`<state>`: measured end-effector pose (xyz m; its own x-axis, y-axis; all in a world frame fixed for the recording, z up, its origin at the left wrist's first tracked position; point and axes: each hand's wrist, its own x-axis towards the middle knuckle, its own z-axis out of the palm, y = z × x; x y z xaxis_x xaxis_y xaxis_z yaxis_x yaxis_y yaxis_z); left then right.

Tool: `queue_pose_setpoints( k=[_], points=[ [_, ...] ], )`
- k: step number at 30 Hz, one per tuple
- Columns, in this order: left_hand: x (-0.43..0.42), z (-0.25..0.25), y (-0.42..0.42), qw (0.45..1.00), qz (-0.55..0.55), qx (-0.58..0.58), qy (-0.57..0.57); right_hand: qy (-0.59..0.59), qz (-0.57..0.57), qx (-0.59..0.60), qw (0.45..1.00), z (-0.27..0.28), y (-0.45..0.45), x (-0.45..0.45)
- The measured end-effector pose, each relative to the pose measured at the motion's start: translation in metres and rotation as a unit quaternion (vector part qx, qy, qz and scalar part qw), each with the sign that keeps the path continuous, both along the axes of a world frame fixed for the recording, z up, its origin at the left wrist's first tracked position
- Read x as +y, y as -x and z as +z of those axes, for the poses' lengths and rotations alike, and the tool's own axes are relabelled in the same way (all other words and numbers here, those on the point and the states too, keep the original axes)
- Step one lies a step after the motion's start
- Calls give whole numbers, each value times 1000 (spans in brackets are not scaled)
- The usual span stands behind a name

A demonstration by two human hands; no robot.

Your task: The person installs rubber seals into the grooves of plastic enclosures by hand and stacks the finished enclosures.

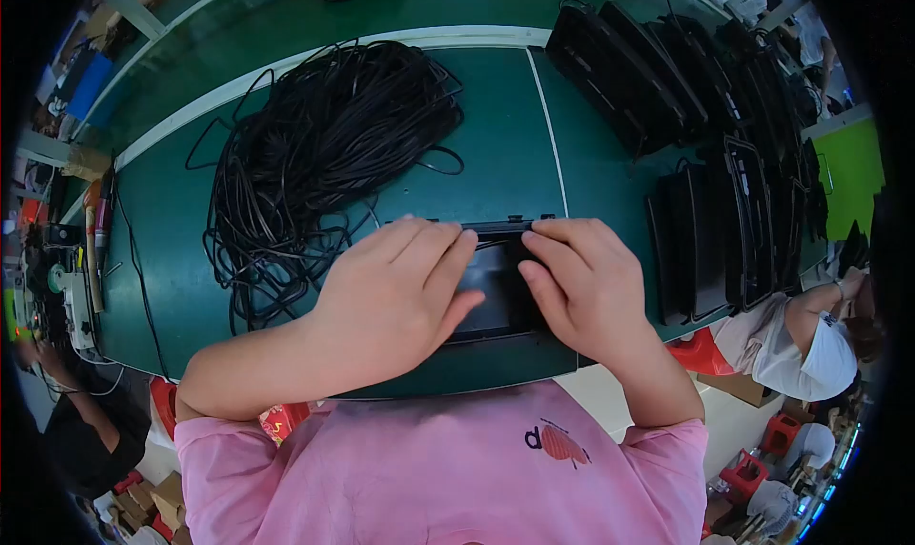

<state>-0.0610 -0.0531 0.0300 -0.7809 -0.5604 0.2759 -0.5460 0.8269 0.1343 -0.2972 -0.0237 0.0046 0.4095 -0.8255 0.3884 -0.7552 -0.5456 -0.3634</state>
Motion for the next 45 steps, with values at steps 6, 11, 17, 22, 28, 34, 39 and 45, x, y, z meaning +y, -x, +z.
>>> queue_pose_setpoints(
  k=[6,11,17,22,28,34,39,45],
  points=[
    [17,-8,-3,992,-14,-15,-122,-94,77,74,990,11,-18,8],
    [15,-11,-4,992,-6,-12,-128,-93,77,79,990,3,-20,6],
    [-30,0,-11,967,37,225,-110,-73,-118,-93,986,29,5,42],
    [-78,-1,7,881,63,61,-465,-335,-195,-111,915,21,8,61],
    [-61,-11,16,670,102,123,-725,-255,-205,-255,910,-4,-5,41],
    [-41,-1,-5,736,63,72,-670,-236,-102,-260,931,-8,-24,1],
    [-44,-7,-8,715,67,141,-682,-252,-4,-350,902,-10,-32,-48],
    [-40,-12,-11,651,173,296,-677,-440,-140,-431,775,13,-25,-44]
  ],
)
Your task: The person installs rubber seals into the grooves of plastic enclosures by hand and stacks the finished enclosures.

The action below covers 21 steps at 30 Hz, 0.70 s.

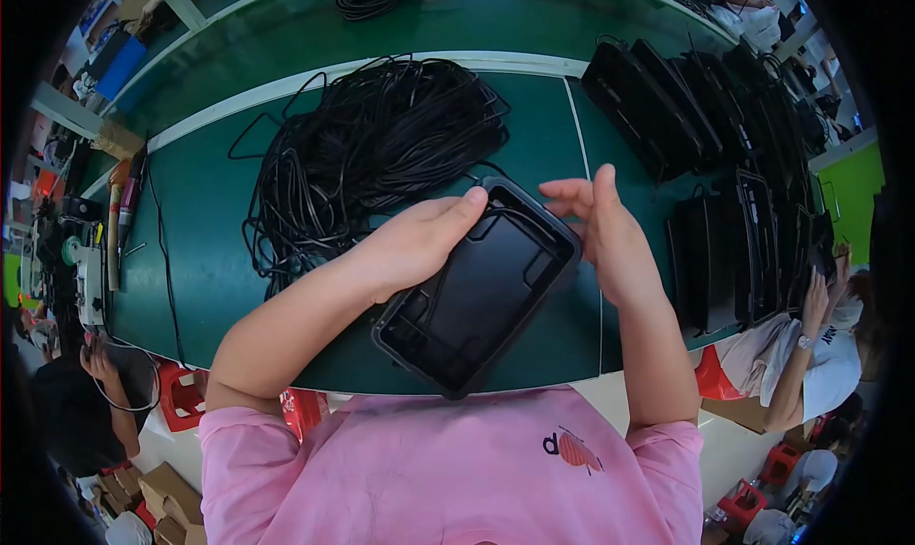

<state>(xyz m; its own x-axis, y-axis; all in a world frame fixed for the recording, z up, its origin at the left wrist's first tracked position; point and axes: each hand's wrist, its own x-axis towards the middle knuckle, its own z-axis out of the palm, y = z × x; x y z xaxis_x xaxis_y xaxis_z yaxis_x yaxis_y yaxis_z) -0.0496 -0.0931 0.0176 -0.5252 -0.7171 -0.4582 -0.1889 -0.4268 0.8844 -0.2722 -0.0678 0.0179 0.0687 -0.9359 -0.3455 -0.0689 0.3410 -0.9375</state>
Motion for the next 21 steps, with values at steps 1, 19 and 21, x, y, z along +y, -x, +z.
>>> queue_pose_setpoints(
  k=[1,19,21],
  points=[
    [3,-1,0,1000,1,0,-1,1,9,-4,1000,-1,-1,5],
    [20,-23,9,959,160,45,230,163,-52,33,985,-34,-30,22],
    [39,-20,4,961,80,1,263,142,-79,-29,986,-38,-25,18]
  ],
)
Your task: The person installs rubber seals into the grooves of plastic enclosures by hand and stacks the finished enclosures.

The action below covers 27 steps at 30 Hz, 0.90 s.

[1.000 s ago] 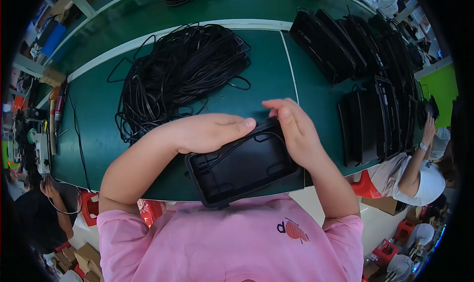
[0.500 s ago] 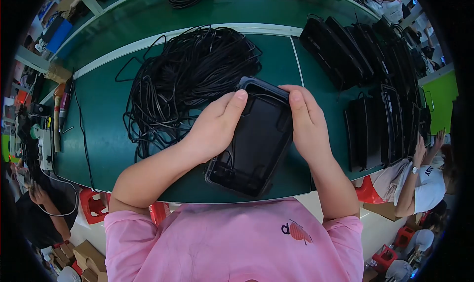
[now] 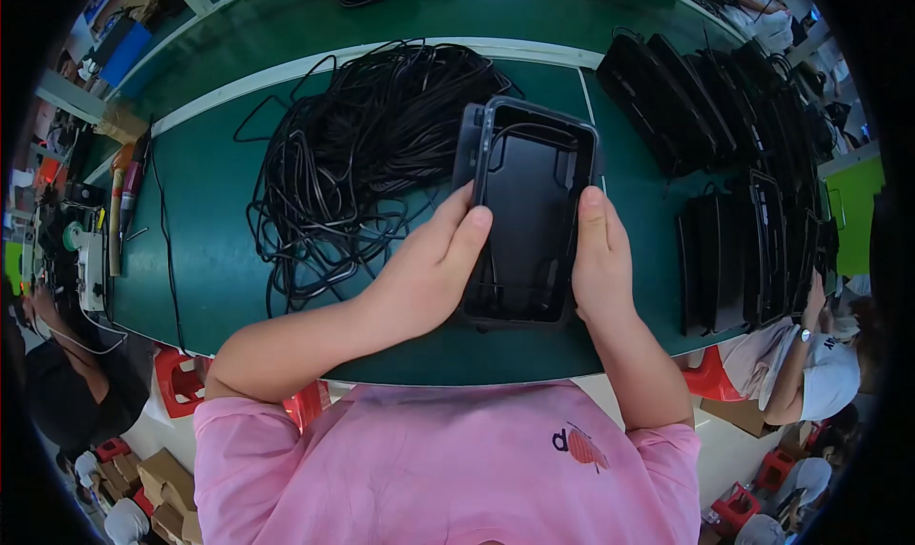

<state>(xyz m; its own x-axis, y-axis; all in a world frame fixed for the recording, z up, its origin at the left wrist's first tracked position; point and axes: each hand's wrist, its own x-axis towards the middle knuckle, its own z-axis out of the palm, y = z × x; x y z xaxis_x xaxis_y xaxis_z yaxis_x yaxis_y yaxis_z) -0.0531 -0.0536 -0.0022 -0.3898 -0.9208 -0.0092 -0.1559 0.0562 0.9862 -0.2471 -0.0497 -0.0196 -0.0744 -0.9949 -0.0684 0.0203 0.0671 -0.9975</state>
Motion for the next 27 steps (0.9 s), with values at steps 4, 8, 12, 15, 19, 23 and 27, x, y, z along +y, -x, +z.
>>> queue_pose_setpoints(
  k=[4,8,12,15,19,23,27],
  points=[
    [0,-1,-4,999,-20,0,-44,37,-39,109,993,-5,-5,2],
    [11,-5,-9,999,-25,23,36,31,-32,89,995,-5,3,-3],
    [15,-2,-12,997,-50,24,50,52,-78,142,985,-15,2,0],
    [16,-10,-10,997,-42,19,65,36,-60,94,993,-3,-1,1],
    [19,-10,-16,993,-88,77,-22,27,-84,104,991,-6,7,1],
    [22,-18,-19,990,-109,76,-46,47,-105,115,987,-1,2,1],
    [23,-6,-23,974,-138,131,-119,4,-85,8,996,-3,8,-3]
  ],
)
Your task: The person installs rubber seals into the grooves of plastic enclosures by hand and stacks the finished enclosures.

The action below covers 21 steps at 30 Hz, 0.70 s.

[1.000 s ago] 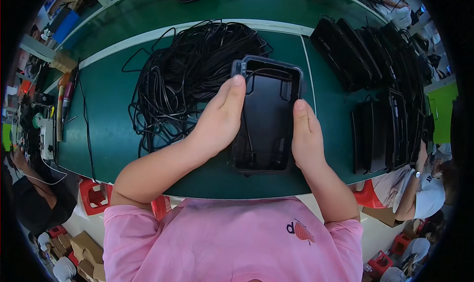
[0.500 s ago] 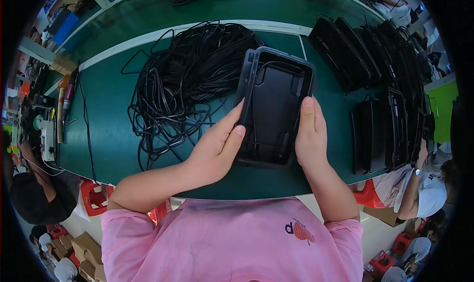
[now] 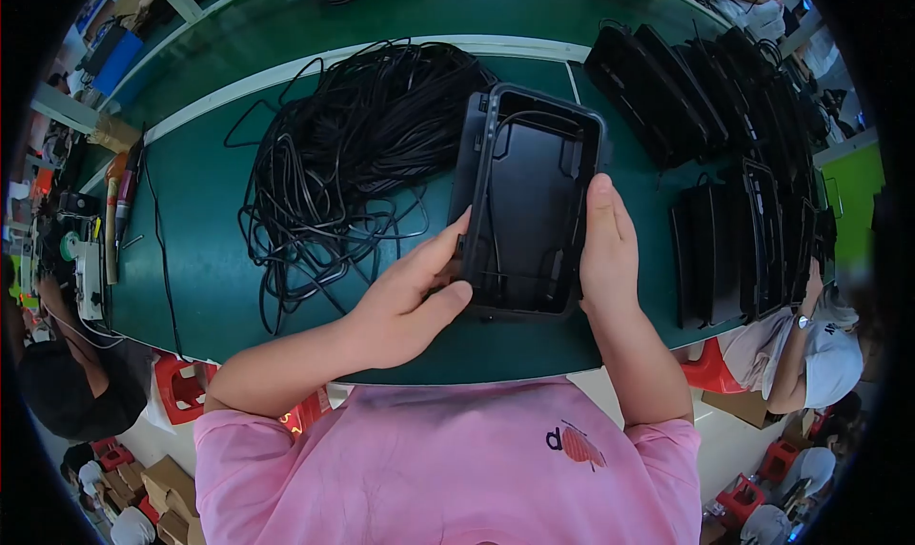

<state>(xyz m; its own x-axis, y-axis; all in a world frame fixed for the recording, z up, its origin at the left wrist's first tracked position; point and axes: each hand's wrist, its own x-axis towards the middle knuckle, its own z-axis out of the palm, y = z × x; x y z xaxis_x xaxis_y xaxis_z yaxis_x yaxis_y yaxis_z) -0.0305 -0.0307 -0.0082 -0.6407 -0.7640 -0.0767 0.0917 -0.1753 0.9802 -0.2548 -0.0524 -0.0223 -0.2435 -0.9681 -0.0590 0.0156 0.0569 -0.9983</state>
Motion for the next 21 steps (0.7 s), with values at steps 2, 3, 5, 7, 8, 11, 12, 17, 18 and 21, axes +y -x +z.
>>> queue_pose_setpoints(
  k=[2,3,5,7,8,11,12,17,18,21],
  points=[
    [2,1,1,1000,3,-6,12,-53,0,-70,996,15,-3,0],
    [3,2,1,1000,10,-15,25,-104,3,-143,984,22,-4,1],
    [3,10,0,999,21,-28,-29,-120,29,-144,982,26,1,4],
    [2,9,-2,995,34,-44,-82,-136,57,-147,978,26,5,8],
    [1,3,-3,998,39,-14,-49,-108,82,-148,980,24,6,10],
    [1,-1,-2,999,34,26,-12,-90,95,-149,980,25,8,11],
    [2,0,-1,999,24,36,-9,-102,84,-149,980,26,9,10],
    [8,2,1,998,8,61,-24,-92,72,-185,976,24,7,7],
    [9,2,1,998,14,61,-24,-93,80,-179,976,24,8,7],
    [8,-3,-1,997,39,56,-30,-42,96,-129,986,25,6,11]
  ],
)
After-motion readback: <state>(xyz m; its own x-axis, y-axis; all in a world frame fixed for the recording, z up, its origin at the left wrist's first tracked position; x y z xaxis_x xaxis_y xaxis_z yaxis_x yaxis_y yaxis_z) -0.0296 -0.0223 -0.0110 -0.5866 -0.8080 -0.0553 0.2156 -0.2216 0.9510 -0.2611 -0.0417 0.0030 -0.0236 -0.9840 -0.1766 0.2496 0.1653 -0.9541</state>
